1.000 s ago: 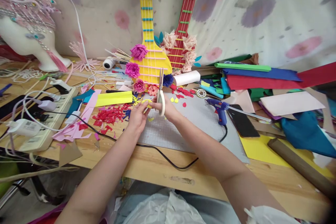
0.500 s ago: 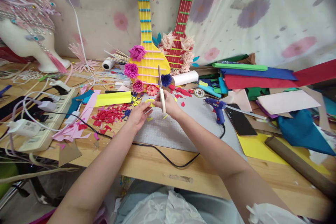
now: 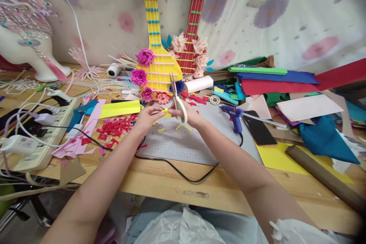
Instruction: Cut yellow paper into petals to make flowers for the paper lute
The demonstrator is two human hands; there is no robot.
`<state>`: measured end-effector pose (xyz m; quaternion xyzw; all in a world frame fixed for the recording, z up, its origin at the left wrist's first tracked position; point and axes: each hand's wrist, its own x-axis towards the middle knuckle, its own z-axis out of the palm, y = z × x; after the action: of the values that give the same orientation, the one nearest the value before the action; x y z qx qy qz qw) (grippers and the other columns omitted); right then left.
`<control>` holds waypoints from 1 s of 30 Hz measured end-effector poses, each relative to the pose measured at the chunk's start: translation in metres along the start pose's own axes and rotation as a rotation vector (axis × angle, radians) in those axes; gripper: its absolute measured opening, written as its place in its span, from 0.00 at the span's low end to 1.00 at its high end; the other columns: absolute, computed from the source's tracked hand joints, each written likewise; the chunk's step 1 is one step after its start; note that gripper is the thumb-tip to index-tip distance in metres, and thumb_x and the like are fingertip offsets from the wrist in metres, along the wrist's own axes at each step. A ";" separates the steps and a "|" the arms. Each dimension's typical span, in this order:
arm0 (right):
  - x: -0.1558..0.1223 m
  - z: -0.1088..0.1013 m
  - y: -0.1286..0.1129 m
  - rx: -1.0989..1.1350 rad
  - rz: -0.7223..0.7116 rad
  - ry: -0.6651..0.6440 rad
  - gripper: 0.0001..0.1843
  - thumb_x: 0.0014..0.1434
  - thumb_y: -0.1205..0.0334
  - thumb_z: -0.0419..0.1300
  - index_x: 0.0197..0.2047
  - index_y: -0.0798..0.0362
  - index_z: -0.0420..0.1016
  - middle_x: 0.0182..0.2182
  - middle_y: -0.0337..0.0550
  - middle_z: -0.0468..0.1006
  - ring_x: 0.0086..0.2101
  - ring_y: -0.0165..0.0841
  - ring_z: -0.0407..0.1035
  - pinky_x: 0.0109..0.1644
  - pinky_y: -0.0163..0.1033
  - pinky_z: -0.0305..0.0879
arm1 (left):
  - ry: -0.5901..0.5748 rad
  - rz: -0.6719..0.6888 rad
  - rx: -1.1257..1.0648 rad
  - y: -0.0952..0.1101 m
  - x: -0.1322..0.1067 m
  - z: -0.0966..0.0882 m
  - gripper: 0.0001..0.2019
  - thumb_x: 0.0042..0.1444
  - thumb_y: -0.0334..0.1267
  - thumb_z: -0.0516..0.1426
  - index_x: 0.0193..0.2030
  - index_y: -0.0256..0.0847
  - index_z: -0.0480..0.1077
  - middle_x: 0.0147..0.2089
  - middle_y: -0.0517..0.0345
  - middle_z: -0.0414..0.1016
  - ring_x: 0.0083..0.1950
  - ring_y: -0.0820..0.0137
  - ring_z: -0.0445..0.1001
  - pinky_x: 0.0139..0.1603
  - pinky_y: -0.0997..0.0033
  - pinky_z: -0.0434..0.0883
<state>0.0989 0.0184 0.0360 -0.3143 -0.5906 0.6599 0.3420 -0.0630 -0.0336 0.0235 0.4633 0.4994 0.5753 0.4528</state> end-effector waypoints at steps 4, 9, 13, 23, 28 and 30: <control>0.000 -0.003 0.003 0.368 0.264 -0.150 0.16 0.50 0.51 0.62 0.30 0.55 0.66 0.23 0.39 0.72 0.26 0.29 0.70 0.34 0.36 0.69 | -0.121 0.250 0.124 0.003 0.007 -0.005 0.11 0.36 0.44 0.66 0.25 0.41 0.74 0.37 0.56 0.73 0.43 0.67 0.71 0.50 0.62 0.66; -0.001 -0.003 0.005 0.571 0.555 -0.350 0.10 0.56 0.58 0.57 0.31 0.58 0.68 0.23 0.42 0.74 0.26 0.27 0.70 0.32 0.33 0.69 | -0.216 0.407 0.290 0.009 0.015 -0.008 0.09 0.41 0.44 0.65 0.26 0.42 0.76 0.40 0.54 0.71 0.46 0.66 0.70 0.54 0.59 0.64; -0.001 -0.002 0.004 0.576 0.471 -0.310 0.06 0.50 0.67 0.62 0.29 0.58 0.67 0.21 0.38 0.72 0.23 0.24 0.67 0.28 0.29 0.66 | -0.237 0.390 0.299 0.021 0.014 -0.008 0.07 0.39 0.41 0.66 0.25 0.42 0.76 0.41 0.53 0.70 0.47 0.66 0.70 0.54 0.61 0.64; 0.005 0.011 0.012 0.096 0.025 0.192 0.25 0.35 0.56 0.70 0.30 0.52 0.59 0.24 0.32 0.68 0.23 0.27 0.67 0.31 0.38 0.67 | -0.056 -0.073 -0.140 0.006 0.003 -0.004 0.19 0.32 0.33 0.66 0.36 0.40 0.73 0.42 0.54 0.74 0.47 0.66 0.71 0.54 0.64 0.64; 0.008 0.014 0.024 -0.170 -0.101 0.307 0.23 0.38 0.54 0.67 0.31 0.51 0.58 0.27 0.33 0.68 0.27 0.27 0.65 0.35 0.39 0.66 | 0.038 -0.272 -0.356 -0.005 -0.006 0.021 0.13 0.39 0.41 0.65 0.32 0.38 0.73 0.36 0.56 0.76 0.38 0.72 0.73 0.47 0.67 0.67; 0.007 0.013 0.026 -0.223 -0.117 0.318 0.22 0.40 0.54 0.66 0.32 0.51 0.57 0.27 0.34 0.67 0.28 0.28 0.65 0.35 0.39 0.65 | 0.096 -0.270 -0.388 -0.006 -0.007 0.028 0.13 0.36 0.40 0.66 0.29 0.37 0.73 0.33 0.57 0.76 0.35 0.74 0.72 0.45 0.69 0.68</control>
<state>0.0817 0.0151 0.0118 -0.4155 -0.6160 0.5114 0.4317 -0.0342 -0.0355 0.0186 0.2687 0.4581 0.6161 0.5817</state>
